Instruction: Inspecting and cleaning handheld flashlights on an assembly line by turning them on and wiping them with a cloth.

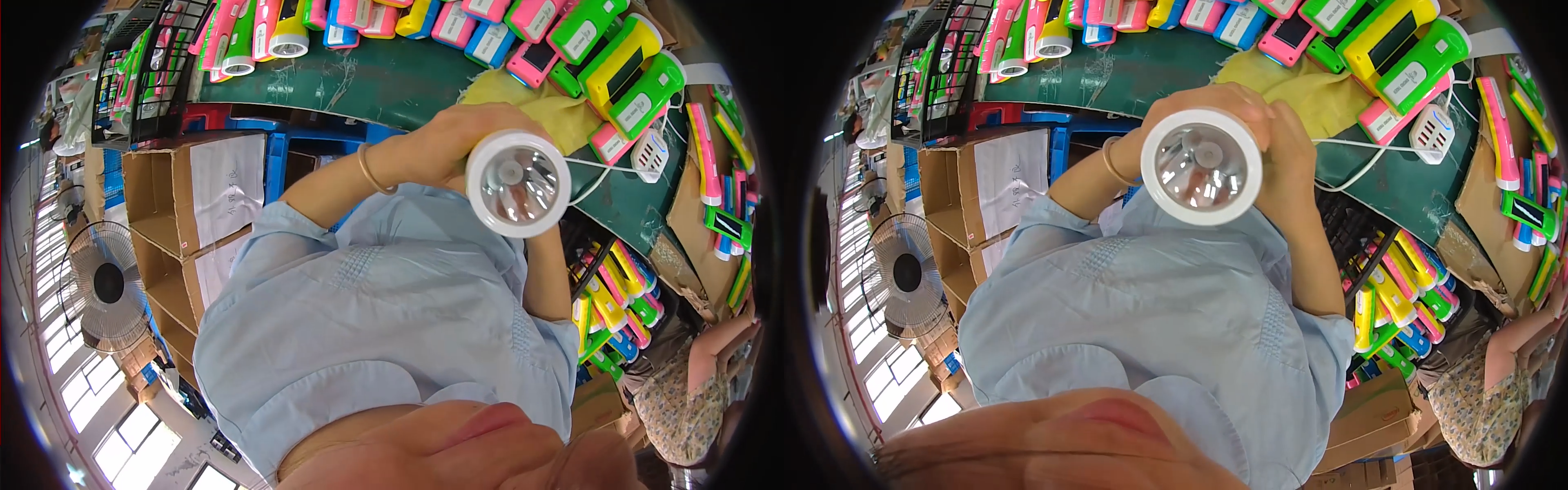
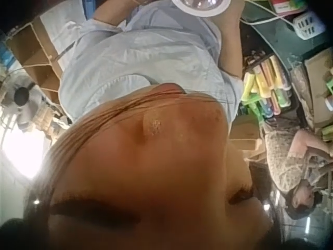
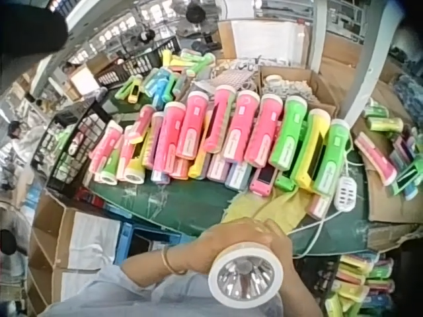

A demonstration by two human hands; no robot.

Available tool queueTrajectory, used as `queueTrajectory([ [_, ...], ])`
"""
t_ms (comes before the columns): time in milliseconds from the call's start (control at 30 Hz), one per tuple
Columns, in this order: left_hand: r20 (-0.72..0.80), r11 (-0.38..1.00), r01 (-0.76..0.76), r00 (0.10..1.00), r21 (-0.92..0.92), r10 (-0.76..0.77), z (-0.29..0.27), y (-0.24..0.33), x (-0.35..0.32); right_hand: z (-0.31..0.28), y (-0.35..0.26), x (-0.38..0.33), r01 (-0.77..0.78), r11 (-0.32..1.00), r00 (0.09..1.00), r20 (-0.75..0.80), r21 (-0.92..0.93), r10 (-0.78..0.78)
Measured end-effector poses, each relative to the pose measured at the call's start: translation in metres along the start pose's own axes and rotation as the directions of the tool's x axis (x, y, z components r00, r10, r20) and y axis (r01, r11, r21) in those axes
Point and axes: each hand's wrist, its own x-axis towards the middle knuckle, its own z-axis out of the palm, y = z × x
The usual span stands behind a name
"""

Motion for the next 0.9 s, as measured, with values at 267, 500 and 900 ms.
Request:
queueTrajectory([
  [267, -0.288, 0.826, 0.448, 0.887, 0.343, -0.361, -0.003, 0.017, -0.007, -0.035, -0.017, 0.005, -0.121, 0.989, 0.989, -0.076, 0.081, 0.127],
  [500, -0.309, 0.816, 0.544, 0.824, 0.197, -0.475, -0.005, 0.012, 0.003, -0.029, -0.034, 0.004, -0.33, 0.939, 0.923, -0.178, 0.094, 0.342],
  [900, -0.226, 0.829, 0.556, 0.816, 0.056, -0.532, -0.016, 0.012, 0.023, -0.041, -0.069, 0.047, -0.015, 0.997, 1.0, 0.023, 0.08, 0.013],
])
